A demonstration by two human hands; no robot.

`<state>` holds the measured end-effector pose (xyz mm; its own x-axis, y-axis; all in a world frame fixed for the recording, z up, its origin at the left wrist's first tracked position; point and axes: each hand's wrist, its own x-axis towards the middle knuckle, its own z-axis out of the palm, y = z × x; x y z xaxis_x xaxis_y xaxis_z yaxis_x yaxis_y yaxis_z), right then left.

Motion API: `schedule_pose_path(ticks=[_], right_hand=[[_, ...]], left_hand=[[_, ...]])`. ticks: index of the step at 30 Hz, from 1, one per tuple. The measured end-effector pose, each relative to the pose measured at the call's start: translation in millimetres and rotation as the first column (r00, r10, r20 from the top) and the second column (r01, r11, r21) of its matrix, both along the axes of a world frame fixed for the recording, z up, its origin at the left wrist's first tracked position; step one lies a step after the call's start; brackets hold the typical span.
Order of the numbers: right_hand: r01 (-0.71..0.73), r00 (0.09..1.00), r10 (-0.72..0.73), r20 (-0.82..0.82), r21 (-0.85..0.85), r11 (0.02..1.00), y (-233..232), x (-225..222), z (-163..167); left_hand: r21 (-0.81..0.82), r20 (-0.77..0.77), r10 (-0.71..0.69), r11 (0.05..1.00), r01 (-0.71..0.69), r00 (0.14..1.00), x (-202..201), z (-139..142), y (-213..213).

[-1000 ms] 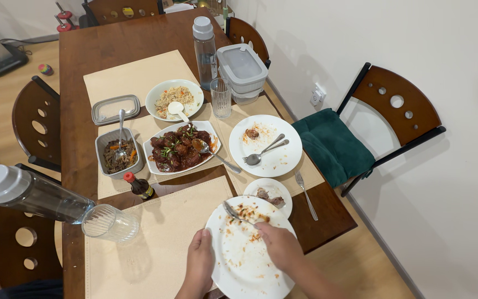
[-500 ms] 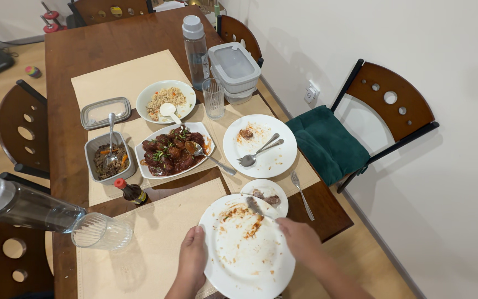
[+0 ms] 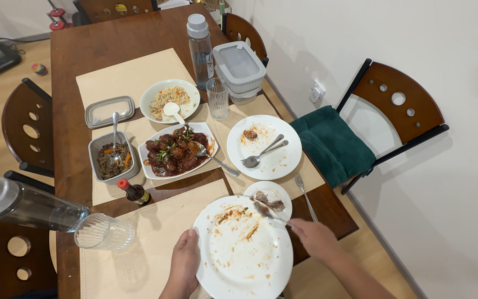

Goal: The person clears a dining table after a meal. They stack used plates and cutlery, scrape leftover meat and sauce from a serving dish into a plastic storage container, transfer rice and other leftovers from bowls into lidded containers, and stack the filled containers on the table.

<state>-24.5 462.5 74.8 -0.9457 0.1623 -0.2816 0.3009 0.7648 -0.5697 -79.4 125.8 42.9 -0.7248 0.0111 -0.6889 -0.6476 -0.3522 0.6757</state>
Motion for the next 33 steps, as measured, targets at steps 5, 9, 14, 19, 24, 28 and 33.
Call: schedule_pose_path(ticks=[5,9,14,19,24,28,33], right_hand=[[0.019,0.997,-0.013,0.075,-0.077,0.997,-14,0,-4],[0.075,0.985,-0.054,0.163,-0.128,0.989,-27,-6,-15],[0.097,0.993,-0.106,-0.059,-0.135,0.986,-21,-7,-17],[0.051,0.995,-0.043,0.095,-0.076,0.996,-24,1,-1],[0.230,0.966,-0.225,0.132,-0.024,0.973,-19,-1,12],[0.184,0.983,-0.184,0.014,-0.002,0.983,-19,8,4],[0.216,0.976,-0.215,0.033,-0.020,0.976,-22,18,-15]], left_hand=[[0.001,0.022,-0.007,1.000,0.007,1.000,2,1,-3],[0.018,0.007,0.004,1.000,-0.005,1.000,4,-7,-5],[-0.045,0.028,0.035,0.998,-0.034,0.999,5,-20,-14],[0.022,-0.003,0.120,0.993,-0.120,0.993,10,-37,-24],[-0.010,-0.038,0.301,0.953,-0.302,0.953,17,-61,-47],[-0.042,-0.095,0.420,0.904,-0.426,0.902,23,-76,-69],[-0.035,-0.161,0.506,0.855,-0.518,0.847,25,-73,-87]])
